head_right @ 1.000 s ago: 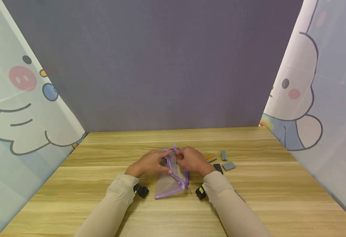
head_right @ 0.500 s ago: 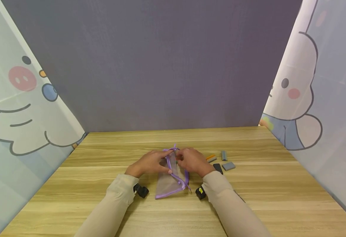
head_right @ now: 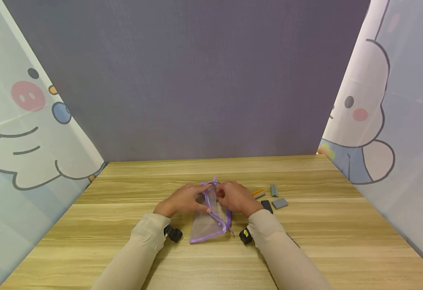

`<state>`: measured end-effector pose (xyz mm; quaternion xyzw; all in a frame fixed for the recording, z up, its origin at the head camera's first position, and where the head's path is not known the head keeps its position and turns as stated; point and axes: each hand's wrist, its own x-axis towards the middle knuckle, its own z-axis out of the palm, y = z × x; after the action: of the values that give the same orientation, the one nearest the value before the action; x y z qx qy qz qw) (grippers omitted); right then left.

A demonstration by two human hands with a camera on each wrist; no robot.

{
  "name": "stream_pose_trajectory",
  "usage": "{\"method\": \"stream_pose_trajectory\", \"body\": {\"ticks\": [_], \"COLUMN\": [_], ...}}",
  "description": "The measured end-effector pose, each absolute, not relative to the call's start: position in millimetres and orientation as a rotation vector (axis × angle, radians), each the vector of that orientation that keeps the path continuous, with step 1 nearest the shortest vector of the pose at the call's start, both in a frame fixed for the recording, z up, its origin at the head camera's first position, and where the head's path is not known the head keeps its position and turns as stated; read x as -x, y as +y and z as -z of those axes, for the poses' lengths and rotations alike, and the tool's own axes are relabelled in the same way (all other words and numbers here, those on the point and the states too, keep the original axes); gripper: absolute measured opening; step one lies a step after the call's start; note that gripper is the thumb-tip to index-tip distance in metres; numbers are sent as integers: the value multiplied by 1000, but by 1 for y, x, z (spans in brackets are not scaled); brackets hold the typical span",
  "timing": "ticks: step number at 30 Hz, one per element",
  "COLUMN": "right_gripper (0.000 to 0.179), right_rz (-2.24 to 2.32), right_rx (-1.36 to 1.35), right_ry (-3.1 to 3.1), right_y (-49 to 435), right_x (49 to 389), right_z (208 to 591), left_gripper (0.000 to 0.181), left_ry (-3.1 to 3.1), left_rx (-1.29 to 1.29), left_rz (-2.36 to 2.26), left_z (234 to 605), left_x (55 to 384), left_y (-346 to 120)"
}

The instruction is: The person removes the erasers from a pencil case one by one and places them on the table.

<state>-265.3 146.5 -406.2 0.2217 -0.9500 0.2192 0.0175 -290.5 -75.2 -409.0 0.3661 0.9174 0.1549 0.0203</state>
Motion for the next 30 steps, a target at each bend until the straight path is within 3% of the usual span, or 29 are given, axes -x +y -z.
{"method": "stream_pose_trajectory", "body": {"ticks": [30], "right_gripper": [16], "right_rz": [-690], "right_rx": [-732], "right_ry": [-2973], "right_y": [150], "right_x": [263], "right_z": [402], "left_gripper": [92], "left_ry": [2863], "left_rx": [-1060], "left_rz": [-455], "left_z": [409], "left_x": [288], "left_y": [-74]}}
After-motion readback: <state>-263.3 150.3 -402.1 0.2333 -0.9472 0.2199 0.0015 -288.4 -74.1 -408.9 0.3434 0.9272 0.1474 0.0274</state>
